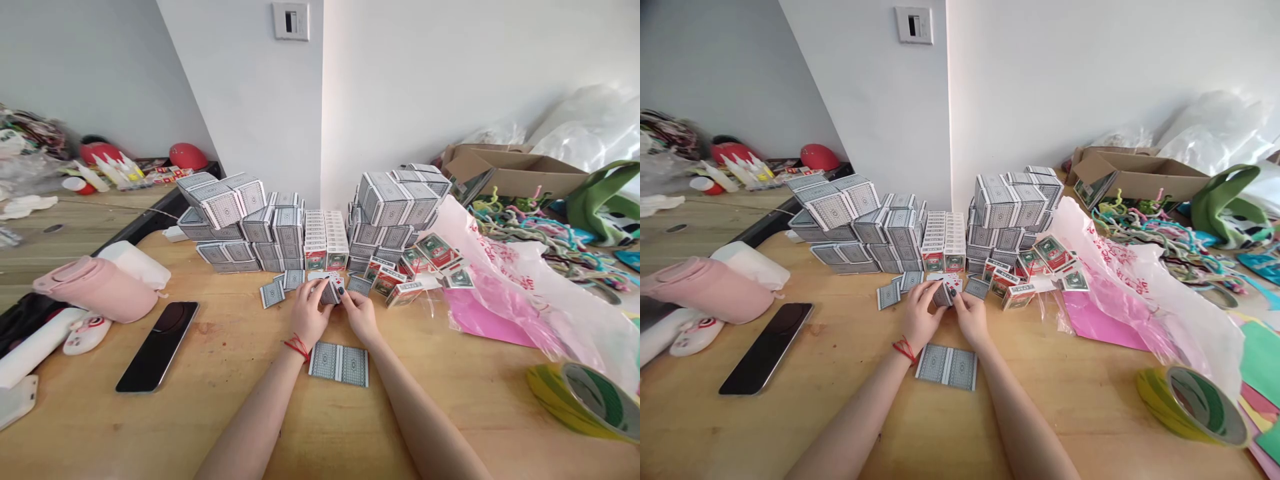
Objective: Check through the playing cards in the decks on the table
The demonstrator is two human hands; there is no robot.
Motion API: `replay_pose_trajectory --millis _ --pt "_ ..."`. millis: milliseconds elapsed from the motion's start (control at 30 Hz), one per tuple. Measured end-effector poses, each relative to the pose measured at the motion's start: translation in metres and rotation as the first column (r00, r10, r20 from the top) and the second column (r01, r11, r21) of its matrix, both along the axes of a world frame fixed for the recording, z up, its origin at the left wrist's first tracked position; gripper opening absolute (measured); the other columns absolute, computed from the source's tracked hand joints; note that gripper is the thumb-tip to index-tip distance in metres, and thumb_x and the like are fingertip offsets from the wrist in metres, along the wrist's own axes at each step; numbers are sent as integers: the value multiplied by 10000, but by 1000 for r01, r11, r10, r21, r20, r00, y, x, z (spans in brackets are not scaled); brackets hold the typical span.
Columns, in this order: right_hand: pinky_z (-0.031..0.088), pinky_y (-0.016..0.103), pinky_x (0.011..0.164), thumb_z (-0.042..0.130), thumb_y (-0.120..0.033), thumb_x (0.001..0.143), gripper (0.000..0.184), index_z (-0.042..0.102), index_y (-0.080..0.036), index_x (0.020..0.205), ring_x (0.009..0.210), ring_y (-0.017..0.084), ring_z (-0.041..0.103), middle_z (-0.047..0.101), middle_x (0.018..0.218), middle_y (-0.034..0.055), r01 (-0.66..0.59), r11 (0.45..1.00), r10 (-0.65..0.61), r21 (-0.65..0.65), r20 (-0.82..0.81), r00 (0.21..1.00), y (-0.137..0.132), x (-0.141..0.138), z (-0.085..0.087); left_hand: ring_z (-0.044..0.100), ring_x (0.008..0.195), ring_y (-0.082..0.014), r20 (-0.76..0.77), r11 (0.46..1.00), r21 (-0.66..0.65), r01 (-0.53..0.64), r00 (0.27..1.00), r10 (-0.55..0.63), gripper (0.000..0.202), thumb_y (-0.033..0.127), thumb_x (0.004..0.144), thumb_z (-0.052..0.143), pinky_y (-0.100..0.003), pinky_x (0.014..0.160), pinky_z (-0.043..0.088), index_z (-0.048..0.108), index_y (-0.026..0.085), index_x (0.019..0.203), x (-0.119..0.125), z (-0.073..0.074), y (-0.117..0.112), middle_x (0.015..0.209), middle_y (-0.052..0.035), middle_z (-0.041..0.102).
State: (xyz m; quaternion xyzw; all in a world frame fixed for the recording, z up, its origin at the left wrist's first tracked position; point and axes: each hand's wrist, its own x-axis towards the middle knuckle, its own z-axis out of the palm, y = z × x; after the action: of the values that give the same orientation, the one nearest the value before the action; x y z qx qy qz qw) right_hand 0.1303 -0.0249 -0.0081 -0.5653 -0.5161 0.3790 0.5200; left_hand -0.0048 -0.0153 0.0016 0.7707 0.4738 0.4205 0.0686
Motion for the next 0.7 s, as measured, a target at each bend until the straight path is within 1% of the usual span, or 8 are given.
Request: replay_pose_trajectory --millis 67,100,167,267,367,467,567,700 --pt "476 316 748 533 -395 754 281 658 -167 862 817 214 624 683 883 59 -55 998 57 42 -46 997 -1 -3 -1 466 1042 -212 4 1000 7 -22 1000 22 526 113 694 595 -376 920 417 470 232 1191 0 0 1 1108 -59 528" --pt "481 328 772 555 -378 740 277 651 -176 903 841 220 631 681 924 65 -75 996 79 50 -73 994 -1 -4 -2 465 1038 -211 5 1000 9 -28 1000 28 522 108 695 593 -373 918 417 474 230 1188 0 0 1 1105 -59 529" --pt "488 340 788 572 -355 727 265 644 -183 916 852 225 641 681 938 72 -96 994 100 47 -96 990 -1 -6 -4 463 1034 -211 2 1000 14 -26 1000 26 520 98 691 591 -373 917 416 481 228 1182 0 -1 1 1102 -58 529" --pt "503 336 745 572 -348 722 227 639 -182 860 819 231 653 690 884 72 -80 996 82 24 -61 995 -1 -5 -6 460 1028 -213 -3 1000 17 -21 1000 21 518 90 683 594 -376 915 415 492 227 1172 0 -2 1 1101 -57 527" --pt "498 317 677 554 -345 731 194 630 -180 800 734 222 655 691 798 62 -50 998 49 24 51 997 -2 -4 -5 460 1017 -216 -4 1000 15 -19 1000 19 511 86 681 591 -383 907 418 500 224 1164 0 -3 1 1094 -58 526" --pt "473 287 622 527 -333 746 177 610 -177 751 655 194 633 673 725 48 -53 998 48 40 136 990 -4 -4 -2 459 1020 -216 0 1000 16 10 1000 -10 506 74 684 573 -388 905 420 503 223 1163 -1 -4 2 1093 -59 524" --pt "441 254 575 518 -321 746 151 562 -177 737 599 161 590 630 665 27 -52 997 43 58 148 988 -5 -4 -1 438 1061 -214 -5 996 3 91 996 -91 532 41 687 535 -388 926 411 487 228 1183 0 -4 2 1125 -57 511" --pt "359 231 494 504 -324 751 143 513 -183 771 488 116 450 499 553 -32 -10 999 -1 51 221 975 -4 -3 -1 410 1102 -210 4 970 -48 238 971 -238 557 37 684 519 -394 966 384 466 223 1207 2 -2 0 1149 -62 497"
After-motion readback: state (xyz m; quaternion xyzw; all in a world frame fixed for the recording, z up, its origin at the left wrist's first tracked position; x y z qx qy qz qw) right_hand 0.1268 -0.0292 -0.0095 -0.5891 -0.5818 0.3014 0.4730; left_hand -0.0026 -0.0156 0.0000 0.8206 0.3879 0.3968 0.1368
